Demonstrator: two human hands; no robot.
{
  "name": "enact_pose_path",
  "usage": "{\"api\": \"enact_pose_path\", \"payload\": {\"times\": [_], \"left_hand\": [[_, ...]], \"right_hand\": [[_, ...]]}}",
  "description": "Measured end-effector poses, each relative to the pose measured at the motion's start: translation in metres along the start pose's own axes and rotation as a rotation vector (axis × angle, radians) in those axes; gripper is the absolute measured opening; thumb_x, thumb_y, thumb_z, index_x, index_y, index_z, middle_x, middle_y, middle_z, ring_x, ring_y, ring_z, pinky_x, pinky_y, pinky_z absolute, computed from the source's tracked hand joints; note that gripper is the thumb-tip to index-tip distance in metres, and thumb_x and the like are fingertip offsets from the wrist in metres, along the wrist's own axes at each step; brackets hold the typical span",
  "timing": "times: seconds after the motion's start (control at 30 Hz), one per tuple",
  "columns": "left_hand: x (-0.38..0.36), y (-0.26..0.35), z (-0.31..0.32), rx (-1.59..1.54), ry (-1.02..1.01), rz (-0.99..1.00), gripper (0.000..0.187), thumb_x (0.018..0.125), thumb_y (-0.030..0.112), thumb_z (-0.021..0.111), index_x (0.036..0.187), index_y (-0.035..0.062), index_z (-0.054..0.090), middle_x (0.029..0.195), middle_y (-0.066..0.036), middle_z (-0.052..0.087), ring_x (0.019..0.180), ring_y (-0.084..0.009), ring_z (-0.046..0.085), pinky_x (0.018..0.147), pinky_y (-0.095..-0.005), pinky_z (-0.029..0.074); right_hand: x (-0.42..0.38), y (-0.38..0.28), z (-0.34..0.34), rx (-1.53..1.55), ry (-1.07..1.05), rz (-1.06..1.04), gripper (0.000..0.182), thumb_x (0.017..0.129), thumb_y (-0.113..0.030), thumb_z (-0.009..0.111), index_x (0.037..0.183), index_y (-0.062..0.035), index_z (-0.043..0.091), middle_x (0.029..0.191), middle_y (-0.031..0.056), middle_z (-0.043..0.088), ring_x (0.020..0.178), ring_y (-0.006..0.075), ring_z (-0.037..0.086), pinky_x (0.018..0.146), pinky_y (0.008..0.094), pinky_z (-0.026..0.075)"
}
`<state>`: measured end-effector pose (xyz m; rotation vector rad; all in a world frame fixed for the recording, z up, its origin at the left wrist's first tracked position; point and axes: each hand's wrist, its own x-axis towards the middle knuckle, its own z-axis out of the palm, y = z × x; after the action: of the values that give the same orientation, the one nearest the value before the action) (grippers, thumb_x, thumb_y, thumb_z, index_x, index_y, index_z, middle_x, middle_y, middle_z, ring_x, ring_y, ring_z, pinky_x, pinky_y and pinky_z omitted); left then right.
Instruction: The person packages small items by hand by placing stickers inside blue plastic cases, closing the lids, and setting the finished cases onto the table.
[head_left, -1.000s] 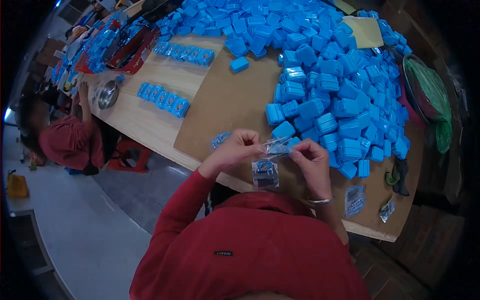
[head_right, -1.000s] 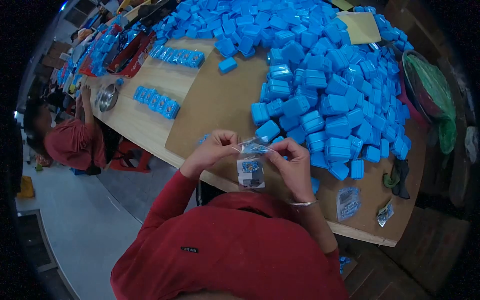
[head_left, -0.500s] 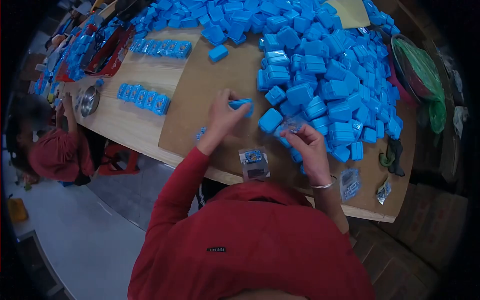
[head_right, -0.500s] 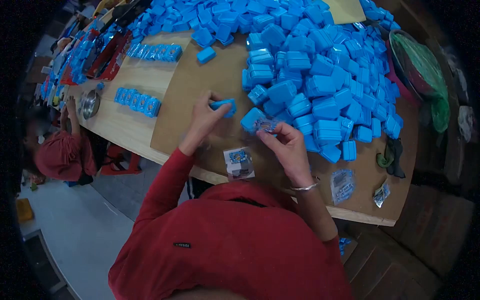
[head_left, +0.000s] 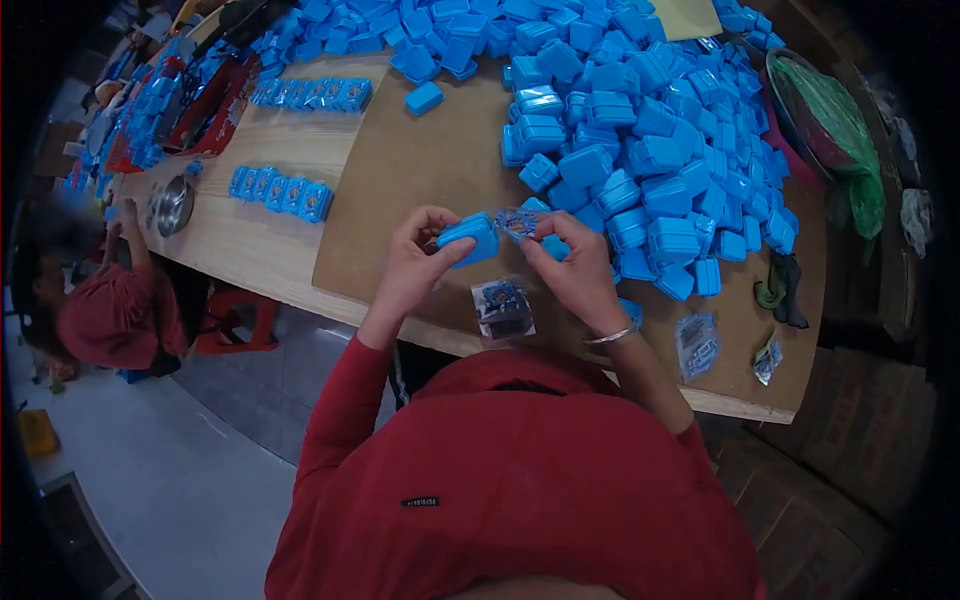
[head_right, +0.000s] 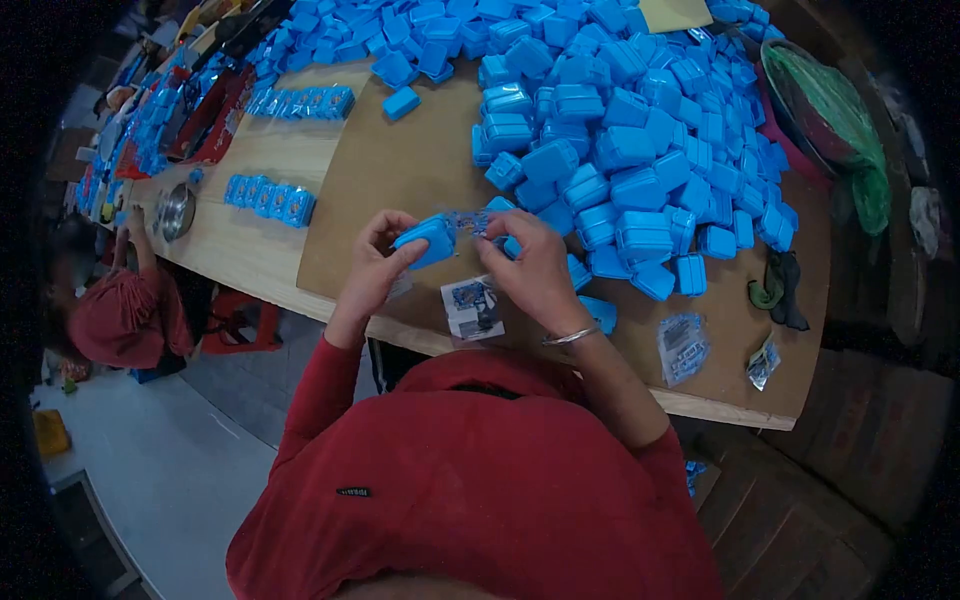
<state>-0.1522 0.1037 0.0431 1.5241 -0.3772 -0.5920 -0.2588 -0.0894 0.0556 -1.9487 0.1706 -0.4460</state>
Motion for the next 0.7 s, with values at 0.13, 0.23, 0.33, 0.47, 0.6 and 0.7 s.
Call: {"api": "enact_pose_path", "payload": {"times": [0.13,0.23,0.33,0.47,0.6,0.7], "left_hand": [[-0.001,0.008,-0.003,-0.017,0.087,0.103,0.029,0.079,0.011,0.072,0.101,0.0049,0.056,0.09,-0.001,0.056,0.083,-0.0076,0.055,0.071,-0.0209,0.047],[-0.004,0.014,0.0,-0.034,0.091,0.137,0.029,0.079,0.01,0.072,0.102,0.0048,0.056,0.091,-0.001,0.056,0.083,-0.0074,0.054,0.072,-0.0208,0.046],[-0.006,0.014,0.003,-0.042,0.076,0.146,0.029,0.079,0.01,0.071,0.103,0.0048,0.055,0.091,-0.001,0.056,0.083,-0.0071,0.054,0.072,-0.0209,0.046],[-0.016,0.014,0.011,-0.115,0.01,0.13,0.03,0.079,0.009,0.072,0.104,0.0047,0.055,0.092,-0.001,0.056,0.085,-0.0069,0.053,0.072,-0.0206,0.046],[-0.027,0.021,0.013,-0.12,-0.031,0.056,0.031,0.078,0.009,0.072,0.104,0.0046,0.055,0.094,-0.001,0.057,0.085,-0.0071,0.054,0.072,-0.0208,0.047],[-0.03,0.022,0.013,-0.078,-0.067,0.055,0.032,0.078,0.008,0.072,0.104,0.0044,0.055,0.095,-0.002,0.058,0.086,-0.0072,0.055,0.073,-0.0207,0.047]], "right_hand": [[-0.006,-0.007,-0.003,0.035,-0.102,-0.08,0.015,0.076,-0.009,0.069,0.08,-0.0006,0.057,0.086,0.0101,0.063,0.084,0.0209,0.062,0.072,0.0297,0.045],[-0.009,-0.009,-0.01,-0.062,-0.231,-0.123,0.016,0.074,-0.01,0.067,0.081,0.0001,0.057,0.088,0.0132,0.062,0.081,0.0296,0.06,0.071,0.0355,0.047],[-0.013,-0.019,-0.013,-0.079,-0.217,-0.039,0.019,0.076,-0.011,0.067,0.089,0.0,0.061,0.093,0.0126,0.064,0.085,0.0254,0.062,0.075,0.0328,0.048],[-0.016,-0.023,-0.008,0.293,-0.146,0.062,0.022,0.081,-0.011,0.066,0.101,-0.0014,0.063,0.099,0.0088,0.065,0.089,0.0158,0.061,0.077,0.0277,0.048],[-0.013,-0.021,-0.006,0.508,-0.132,0.107,0.021,0.086,-0.01,0.062,0.105,-0.0021,0.063,0.101,0.0056,0.065,0.088,0.0094,0.059,0.075,0.0238,0.048],[-0.014,-0.019,-0.004,0.622,-0.132,0.147,0.019,0.088,-0.011,0.061,0.105,-0.002,0.063,0.099,0.0044,0.065,0.086,0.0073,0.059,0.072,0.022,0.048]]}}
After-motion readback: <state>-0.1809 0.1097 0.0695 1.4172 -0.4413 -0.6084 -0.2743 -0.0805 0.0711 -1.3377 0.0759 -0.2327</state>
